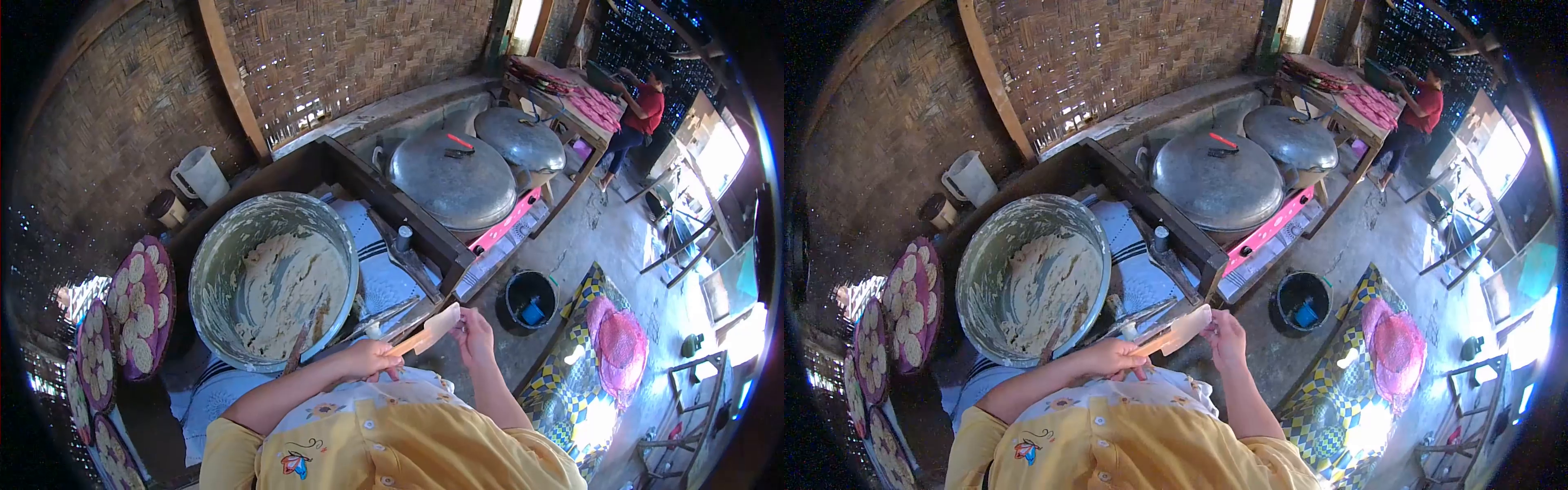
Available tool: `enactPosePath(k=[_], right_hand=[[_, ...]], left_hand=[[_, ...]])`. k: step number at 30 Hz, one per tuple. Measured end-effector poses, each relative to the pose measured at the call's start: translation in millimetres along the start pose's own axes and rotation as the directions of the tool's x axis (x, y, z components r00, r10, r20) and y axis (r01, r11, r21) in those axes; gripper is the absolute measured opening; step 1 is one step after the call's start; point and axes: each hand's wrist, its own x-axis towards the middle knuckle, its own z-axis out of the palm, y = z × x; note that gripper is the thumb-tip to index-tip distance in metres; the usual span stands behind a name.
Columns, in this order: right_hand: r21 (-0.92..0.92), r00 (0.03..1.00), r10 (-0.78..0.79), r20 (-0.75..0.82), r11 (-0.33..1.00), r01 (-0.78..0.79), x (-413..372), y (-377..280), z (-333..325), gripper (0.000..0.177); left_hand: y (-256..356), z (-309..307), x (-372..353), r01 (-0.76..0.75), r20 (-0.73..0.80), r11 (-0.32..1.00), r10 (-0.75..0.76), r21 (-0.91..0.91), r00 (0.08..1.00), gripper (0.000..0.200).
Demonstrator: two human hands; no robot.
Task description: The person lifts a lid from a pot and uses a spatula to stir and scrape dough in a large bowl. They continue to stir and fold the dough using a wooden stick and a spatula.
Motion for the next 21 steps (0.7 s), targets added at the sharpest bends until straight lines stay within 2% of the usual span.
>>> enactPosePath(k=[2, 3, 6, 8, 9, 11, 12, 13, 16, 19, 21], right_hand=[[-0.144, 0.994, -0.098, 0.055, 0.984, 0.105, -9, 7, 7, 0.015], [-0.160, 0.992, -0.103, 0.079, 0.981, 0.114, -7, 10, 0, 0.015], [-0.179, 0.995, -0.038, 0.090, 0.982, 0.053, -2, 7, -11, 0.011], [-0.129, 0.999, -0.002, 0.046, 0.992, 0.008, 2, 7, -16, 0.010], [-0.104, 1.000, 0.016, 0.025, 0.994, -0.014, 3, 6, -15, 0.010], [-0.167, 0.996, -0.043, 0.081, 0.984, 0.056, 1, -3, -11, 0.009], [-0.199, 0.992, -0.067, 0.111, 0.976, 0.088, -1, -7, -10, 0.009], [-0.406, 0.982, -0.100, 0.161, 0.900, 0.158, 3, -3, -17, 0.009], [-0.261, 0.986, -0.026, 0.165, 0.963, 0.069, 7, 1, -25, 0.006], [-0.162, 0.997, 0.033, 0.066, 0.987, -0.022, 8, -2, -29, 0.007], [-0.509, 0.996, -0.031, 0.083, 0.858, 0.069, 23, 8, -57, 0.011]], left_hand=[[-1, 1, 2, 0.011, 0.010, 0.999, -0.010, -0.038, 1.000, 0.034], [-2, 1, 3, 0.007, 0.021, 1.000, -0.007, -0.028, 1.000, 0.034], [-4, 2, 8, 0.004, 0.034, 1.000, -0.005, 0.025, 0.999, 0.035], [-6, 3, 9, 0.028, 0.018, 0.996, -0.030, 0.089, 0.999, 0.035], [-7, 4, 7, -0.008, -0.004, 0.996, 0.008, 0.092, 1.000, 0.031], [-7, 5, 2, -0.082, -0.053, 0.992, 0.087, 0.099, 0.995, 0.027], [-7, 5, 3, -0.071, -0.044, 0.992, 0.076, 0.107, 0.996, 0.027], [-7, 5, 3, -0.056, -0.034, 0.992, 0.061, 0.110, 0.998, 0.027], [-7, 6, 2, -0.058, -0.042, 0.974, 0.069, 0.220, 0.997, 0.029], [-13, 6, 5, -0.121, -0.094, 0.913, 0.170, 0.390, 0.981, 0.033], [-14, 7, 0, -0.117, -0.186, 0.822, 0.261, 0.557, 0.947, 0.036]])
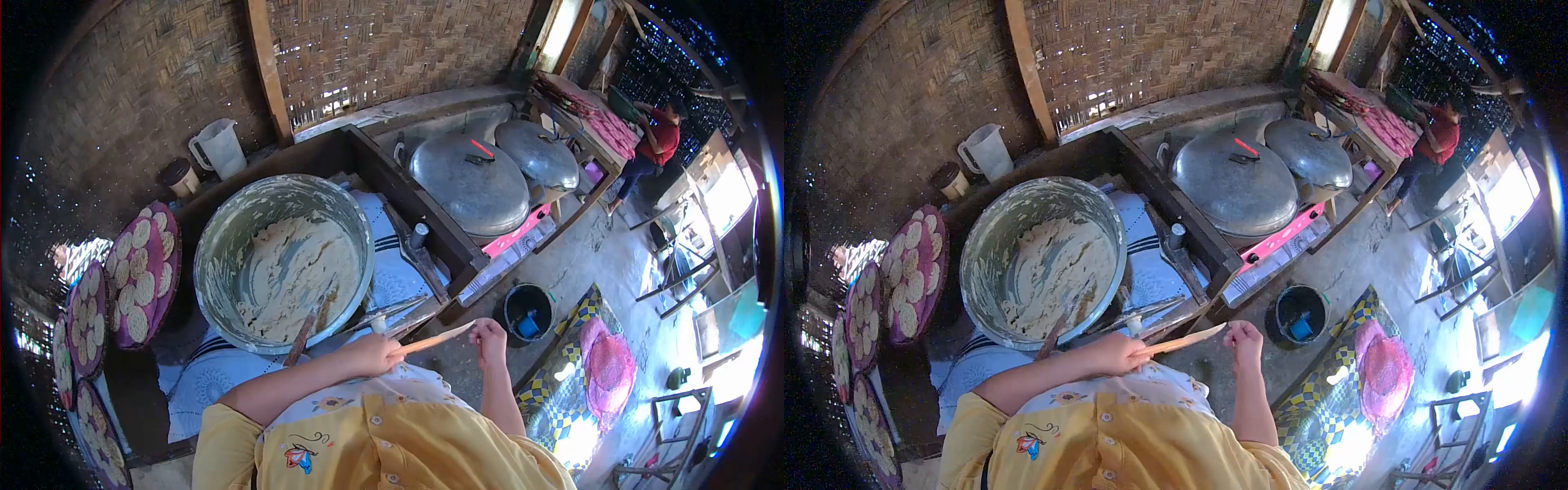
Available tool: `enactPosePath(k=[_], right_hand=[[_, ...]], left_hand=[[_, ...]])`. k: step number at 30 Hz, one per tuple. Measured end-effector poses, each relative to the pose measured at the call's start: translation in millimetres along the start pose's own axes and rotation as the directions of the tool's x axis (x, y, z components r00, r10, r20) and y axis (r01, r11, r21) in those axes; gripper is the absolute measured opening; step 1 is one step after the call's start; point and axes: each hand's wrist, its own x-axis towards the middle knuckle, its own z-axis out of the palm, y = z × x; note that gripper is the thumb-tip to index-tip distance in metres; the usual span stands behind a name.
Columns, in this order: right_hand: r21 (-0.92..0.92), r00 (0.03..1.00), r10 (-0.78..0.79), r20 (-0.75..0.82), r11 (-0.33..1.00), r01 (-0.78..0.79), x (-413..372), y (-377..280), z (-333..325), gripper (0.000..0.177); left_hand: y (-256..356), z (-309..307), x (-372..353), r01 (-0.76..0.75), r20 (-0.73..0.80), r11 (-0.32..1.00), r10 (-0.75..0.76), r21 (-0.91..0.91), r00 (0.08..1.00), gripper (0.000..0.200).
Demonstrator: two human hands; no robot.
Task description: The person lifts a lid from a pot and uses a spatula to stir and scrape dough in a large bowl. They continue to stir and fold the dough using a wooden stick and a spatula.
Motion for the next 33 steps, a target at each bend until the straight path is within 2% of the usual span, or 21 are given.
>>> enactPosePath(k=[1, 2, 5, 6, 9, 12, 15, 17, 18, 19, 21, 22, 24, 25, 26, 27, 28, 29, 30, 31, 33], right_hand=[[-0.185, 0.999, -0.035, -0.001, 0.982, 0.034, 6, 12, -12, 0.013], [-0.304, 0.994, -0.027, 0.109, 0.951, 0.059, 6, 23, -24, 0.021], [-0.220, 0.997, 0.049, -0.058, 0.974, -0.061, -1, 9, -22, 0.030], [-0.105, 0.973, 0.214, -0.088, 0.969, -0.222, -17, -39, -2, 0.038], [0.097, 0.960, 0.096, 0.264, 0.987, -0.126, -27, -54, 26, 0.043], [-0.261, 0.962, -0.065, 0.264, 0.956, 0.136, -40, -64, 54, 0.039], [-0.279, 0.968, 0.079, 0.236, 0.960, -0.010, -19, -29, 31, 0.039], [0.061, 0.923, 0.143, 0.358, 0.982, -0.176, -26, -46, 23, 0.041], [0.127, 0.942, 0.120, 0.312, 0.978, -0.166, -35, -59, 33, 0.038], [0.191, 0.960, 0.104, 0.261, 0.969, -0.158, -41, -64, 42, 0.036], [-0.082, 0.939, 0.100, 0.328, 0.994, -0.077, -35, -58, 45, 0.029], [-0.210, 0.925, 0.090, 0.369, 0.978, -0.011, -29, -56, 46, 0.025], [-0.165, 0.918, 0.151, 0.366, 0.982, -0.096, -23, -59, 43, 0.016], [-0.123, 0.912, 0.160, 0.379, 0.985, -0.121, -18, -56, 41, 0.022], [-0.315, 0.938, 0.136, 0.318, 0.949, -0.031, -9, -52, 31, 0.030], [-0.760, 0.872, -0.112, 0.477, 0.446, 0.473, 13, -26, 3, 0.047], [-0.972, 0.979, 0.007, 0.205, -0.116, 0.204, -40, -89, 52, 0.064], [-0.959, 0.964, 0.083, 0.254, -0.105, 0.262, -32, -85, 42, 0.076], [-0.876, 0.907, 0.073, 0.414, 0.304, 0.375, -15, -76, 34, 0.075], [-0.637, 0.838, 0.016, 0.546, 0.658, 0.402, -11, -81, 43, 0.073], [-0.194, 0.743, -0.037, 0.669, 0.955, 0.222, -25, -102, 89, 0.068]], left_hand=[[7, -5, -7, -0.002, -0.094, 0.992, 0.014, 0.127, 0.995, 0.037], [12, -9, -13, 0.009, -0.185, 0.968, 0.039, 0.252, 0.982, 0.039], [18, -15, -21, 0.045, -0.318, 0.936, 0.073, 0.349, 0.945, 0.044], [20, -18, -22, 0.052, -0.306, 0.929, 0.067, 0.366, 0.950, 0.044], [25, -20, -23, 0.058, -0.265, 0.910, 0.058, 0.410, 0.962, 0.044], [25, -20, -23, 0.044, -0.266, 0.899, 0.082, 0.435, 0.960, 0.042], [17, -20, -32, 0.044, -0.258, 0.906, 0.073, 0.421, 0.963, 0.041], [20, -27, -36, 0.060, -0.229, 0.917, 0.034, 0.393, 0.973, 0.039], [20, -28, -37, 0.068, -0.232, 0.929, 0.020, 0.363, 0.972, 0.036], [20, -27, -38, 0.003, -0.253, 0.945, 0.085, 0.327, 0.964, 0.035], [20, -23, -34, -0.115, -0.265, 0.945, 0.201, 0.307, 0.943, 0.031], [23, -26, -34, -0.083, -0.230, 0.936, 0.168, 0.341, 0.958, 0.029], [17, -31, -35, -0.066, -0.211, 0.929, 0.151, 0.363, 0.966, 0.027], [7, -30, -35, -0.086, -0.221, 0.930, 0.173, 0.356, 0.960, 0.027], [-1, -31, -38, -0.108, -0.227, 0.930, 0.196, 0.350, 0.954, 0.027], [-2, -38, -49, -0.078, -0.283, 0.952, 0.165, 0.296, 0.945, 0.028], [2, -48, -61, -0.053, -0.338, 0.968, 0.136, 0.246, 0.931, 0.028], [2, -57, -70, -0.033, -0.391, 0.980, 0.109, 0.198, 0.914, 0.029], [-1, -61, -71, 0.017, -0.442, 0.983, 0.066, 0.180, 0.895, 0.033], [-2, -62, -71, 0.039, -0.512, 0.987, 0.047, 0.156, 0.858, 0.033], [2, -60, -68, 0.071, -0.627, 0.991, 0.015, 0.111, 0.778, 0.035]])
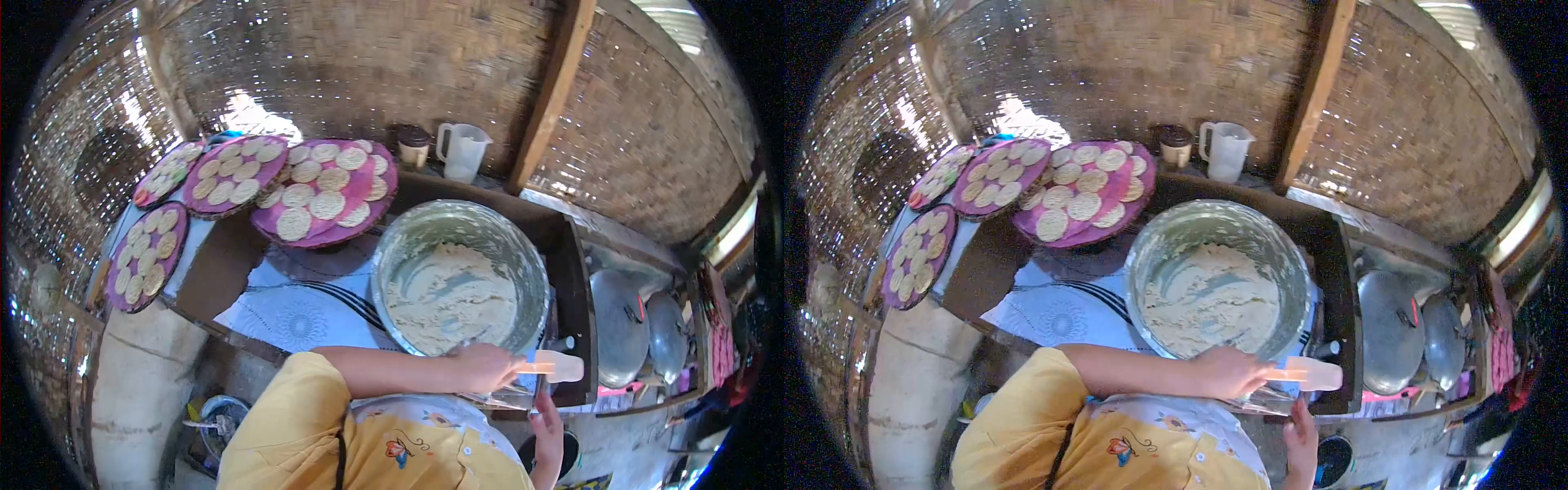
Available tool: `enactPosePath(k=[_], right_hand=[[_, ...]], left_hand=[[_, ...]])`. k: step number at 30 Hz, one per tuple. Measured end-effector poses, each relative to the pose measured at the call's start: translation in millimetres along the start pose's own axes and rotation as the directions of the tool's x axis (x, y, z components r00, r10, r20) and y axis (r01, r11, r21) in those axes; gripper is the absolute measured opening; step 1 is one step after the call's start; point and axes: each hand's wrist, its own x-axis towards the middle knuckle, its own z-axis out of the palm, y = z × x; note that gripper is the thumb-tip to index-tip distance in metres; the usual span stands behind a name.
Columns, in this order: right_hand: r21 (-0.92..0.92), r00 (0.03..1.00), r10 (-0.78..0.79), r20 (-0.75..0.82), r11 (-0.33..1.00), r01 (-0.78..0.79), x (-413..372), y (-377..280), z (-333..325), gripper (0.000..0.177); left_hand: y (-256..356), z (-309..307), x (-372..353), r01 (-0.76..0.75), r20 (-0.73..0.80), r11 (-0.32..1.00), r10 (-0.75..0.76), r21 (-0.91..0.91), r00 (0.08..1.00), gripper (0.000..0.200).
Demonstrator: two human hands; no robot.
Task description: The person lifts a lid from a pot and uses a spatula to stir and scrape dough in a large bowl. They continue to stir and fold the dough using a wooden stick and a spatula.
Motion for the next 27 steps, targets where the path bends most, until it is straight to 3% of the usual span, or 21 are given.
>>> enactPosePath(k=[1, 2, 4, 5, 8, 9, 11, 13, 14, 15, 18, 19, 20, 22, 25, 27], right_hand=[[0.144, 0.999, 0.031, -0.028, 0.989, -0.026, 9, -28, 30, 0.066], [0.324, 0.995, -0.087, 0.057, 0.944, 0.064, 23, -47, 54, 0.057], [0.532, 0.997, -0.067, -0.043, 0.843, 0.080, 50, -50, 78, 0.042], [0.534, 0.994, -0.035, -0.105, 0.841, 0.086, 58, -65, 94, 0.025], [0.545, 0.989, 0.061, -0.134, 0.838, 0.022, 85, -45, 91, 0.022], [0.623, 0.990, 0.062, -0.130, 0.781, 0.033, 90, -46, 87, 0.023], [0.534, 0.988, -0.034, -0.150, 0.838, 0.110, 98, -66, 78, 0.019], [0.385, 0.980, -0.108, -0.165, 0.908, 0.165, 107, -81, 63, 0.018], [0.286, 0.975, -0.111, -0.194, 0.944, 0.165, 111, -88, 59, 0.017], [0.151, 0.975, -0.123, -0.187, 0.977, 0.152, 114, -97, 59, 0.016], [-0.268, 0.978, -0.203, -0.052, 0.946, 0.182, 127, -96, 58, 0.015], [-0.427, 0.968, -0.252, 0.001, 0.875, 0.228, 128, -98, 62, 0.015], [-0.595, 0.888, -0.441, 0.130, 0.682, 0.425, 137, -83, 57, 0.018], [-0.738, 0.799, -0.531, 0.283, 0.412, 0.535, 136, -96, 69, 0.022], [-0.792, 0.857, -0.450, 0.251, 0.413, 0.449, 132, -102, 76, 0.024], [-0.809, 0.874, -0.408, 0.263, 0.401, 0.430, 131, -105, 71, 0.025]], left_hand=[[3, -2, 0, -0.015, 0.055, 1.000, 0.015, 0.001, 0.998, 0.040], [2, 7, 1, -0.034, -0.028, 0.997, 0.032, -0.071, 0.999, 0.042], [-4, 37, 5, -0.097, -0.198, 0.973, 0.055, -0.210, 0.979, 0.045], [-12, 45, 8, -0.145, -0.231, 0.977, 0.105, -0.160, 0.967, 0.050], [-14, 6, 0, -0.095, -0.005, 0.976, 0.096, -0.195, 0.995, 0.053], [-30, 19, -2, -0.250, -0.155, 0.957, 0.228, -0.147, 0.961, 0.057], [-44, 9, -16, 0.061, -0.219, 0.994, -0.079, -0.087, 0.973, 0.064], [-80, 18, -24, 0.348, -0.247, 0.937, -0.332, 0.025, 0.910, 0.063], [-91, 11, -27, 0.427, -0.033, 0.899, -0.426, 0.097, 0.904, 0.059], [-100, 8, -29, 0.484, 0.171, 0.854, -0.514, 0.191, 0.841, 0.059], [-132, 34, -27, 0.485, 0.239, 0.871, -0.455, -0.081, 0.858, 0.068], [-135, 39, -22, 0.495, 0.261, 0.863, -0.456, -0.104, 0.851, 0.069], [-137, 43, -18, 0.494, 0.280, 0.860, -0.445, -0.132, 0.850, 0.066], [-137, 47, -13, 0.494, 0.318, 0.849, -0.424, -0.186, 0.848, 0.060], [-134, 32, -8, 0.508, 0.342, 0.791, -0.400, -0.340, 0.850, 0.047], [-138, 37, -17, 0.566, 0.397, 0.455, -0.416, -0.688, 0.818, 0.036]])
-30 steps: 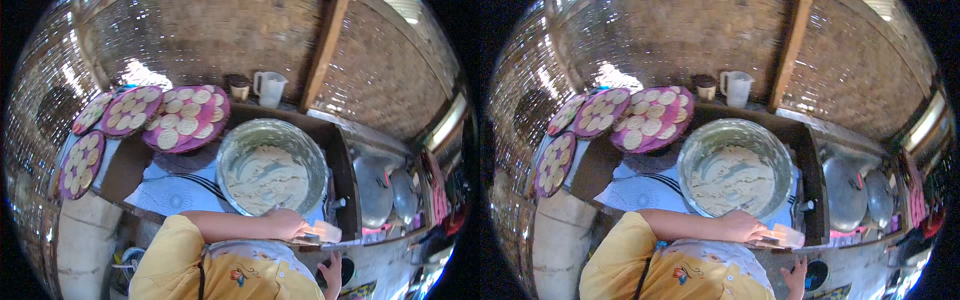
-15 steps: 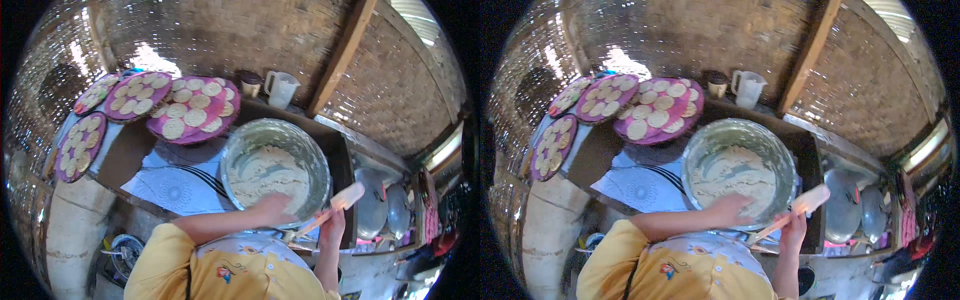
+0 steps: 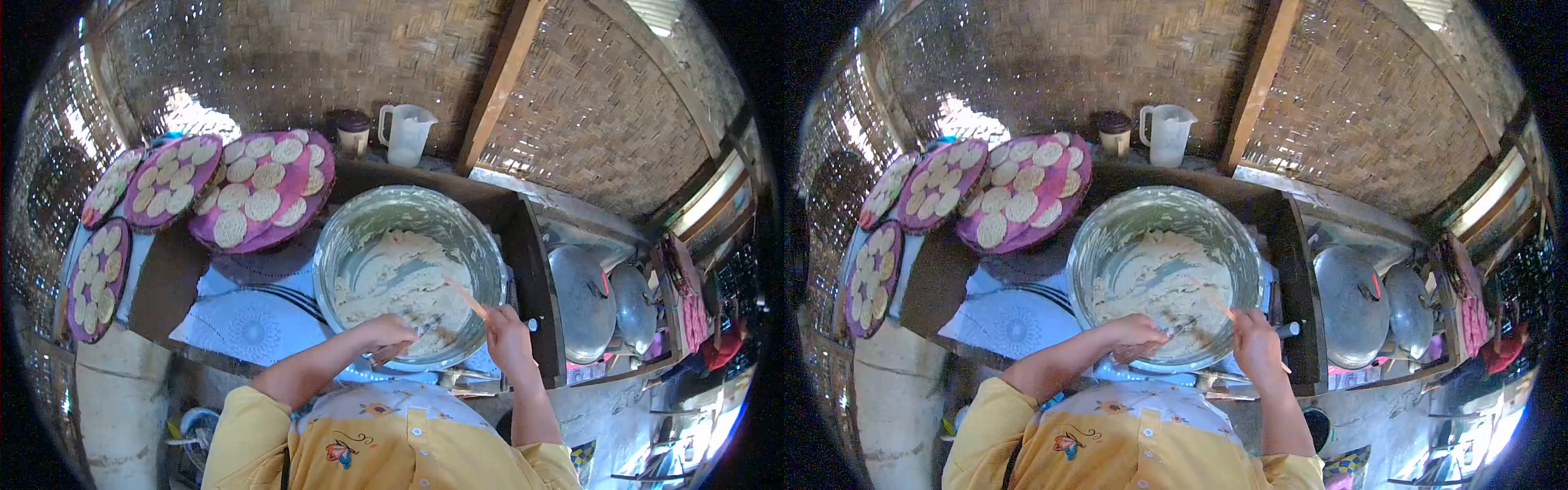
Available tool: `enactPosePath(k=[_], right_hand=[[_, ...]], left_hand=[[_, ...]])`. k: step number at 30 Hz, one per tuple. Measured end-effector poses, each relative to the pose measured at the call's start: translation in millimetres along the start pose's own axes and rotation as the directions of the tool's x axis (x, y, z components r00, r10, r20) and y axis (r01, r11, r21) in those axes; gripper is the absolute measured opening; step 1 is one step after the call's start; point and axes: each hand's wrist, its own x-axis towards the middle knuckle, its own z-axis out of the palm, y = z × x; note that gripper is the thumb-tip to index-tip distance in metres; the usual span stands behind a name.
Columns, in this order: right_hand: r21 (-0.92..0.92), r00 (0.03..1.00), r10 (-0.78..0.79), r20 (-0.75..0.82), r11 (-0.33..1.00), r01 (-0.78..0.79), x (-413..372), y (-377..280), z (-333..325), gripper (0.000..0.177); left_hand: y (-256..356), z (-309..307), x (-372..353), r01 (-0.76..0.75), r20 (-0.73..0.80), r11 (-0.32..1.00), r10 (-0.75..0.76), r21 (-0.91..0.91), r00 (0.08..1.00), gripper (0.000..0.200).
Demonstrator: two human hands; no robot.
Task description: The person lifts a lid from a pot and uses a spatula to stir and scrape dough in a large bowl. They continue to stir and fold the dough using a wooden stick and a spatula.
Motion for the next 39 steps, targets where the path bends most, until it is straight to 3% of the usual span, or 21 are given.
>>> enactPosePath(k=[2, 6, 10, 14, 18, 20, 24, 27, 30, 33, 36, 39], right_hand=[[-0.002, 1.000, -0.020, 0.005, 1.000, 0.020, -1, 2, 0, 0.026], [0.060, 0.986, -0.144, -0.085, 0.987, 0.149, -3, -3, 17, 0.031], [-0.003, 0.970, -0.209, -0.126, 0.978, 0.210, -1, -18, 48, 0.038], [-0.133, 0.936, -0.333, -0.115, 0.939, 0.317, 11, -19, 77, 0.039], [-0.373, 0.946, -0.323, -0.012, 0.880, 0.296, 25, -23, 83, 0.036], [-0.336, 0.986, -0.167, -0.012, 0.929, 0.153, 47, -4, 97, 0.031], [-0.249, 0.990, 0.115, 0.087, 0.964, -0.090, 74, 13, 92, 0.026], [-0.146, 1.000, -0.023, 0.011, 0.989, 0.024, 59, -4, 78, 0.028], [-0.191, 0.975, -0.221, 0.032, 0.956, 0.223, 30, -37, 76, 0.029], [-0.284, 0.948, -0.314, -0.047, 0.914, 0.289, 26, -34, 87, 0.030], [-0.386, 0.996, -0.077, -0.045, 0.921, 0.054, 43, 0, 104, 0.030], [-0.260, 0.997, 0.073, -0.017, 0.963, -0.075, 50, 11, 83, 0.031]], left_hand=[[2, -5, -9, 0.100, 0.056, 0.883, -0.084, -0.459, 0.995, 0.021], [19, -14, -33, 0.127, 0.028, 0.719, -0.147, -0.684, 0.989, 0.038], [23, -9, -36, 0.140, 0.024, 0.656, -0.182, -0.741, 0.983, 0.050], [30, -12, -41, 0.130, 0.083, 0.520, -0.114, -0.844, 0.990, 0.046], [34, -24, -42, 0.122, 0.113, 0.559, -0.051, -0.820, 0.992, 0.048], [41, -24, -51, 0.098, 0.076, 0.626, -0.062, -0.773, 0.995, 0.047], [31, -32, -48, 0.117, 0.094, 0.634, -0.070, -0.764, 0.993, 0.047], [34, -37, -50, 0.105, 0.054, 0.608, -0.102, -0.787, 0.993, 0.045], [48, -34, -55, 0.083, -0.008, 0.576, -0.154, -0.813, 0.988, 0.042], [53, -31, -56, 0.052, -0.041, 0.573, -0.148, -0.818, 0.988, 0.039], [46, -35, -53, 0.090, 0.031, 0.575, -0.112, -0.813, 0.993, 0.038], [39, -39, -54, 0.105, 0.098, 0.567, -0.044, -0.817, 0.994, 0.040]])
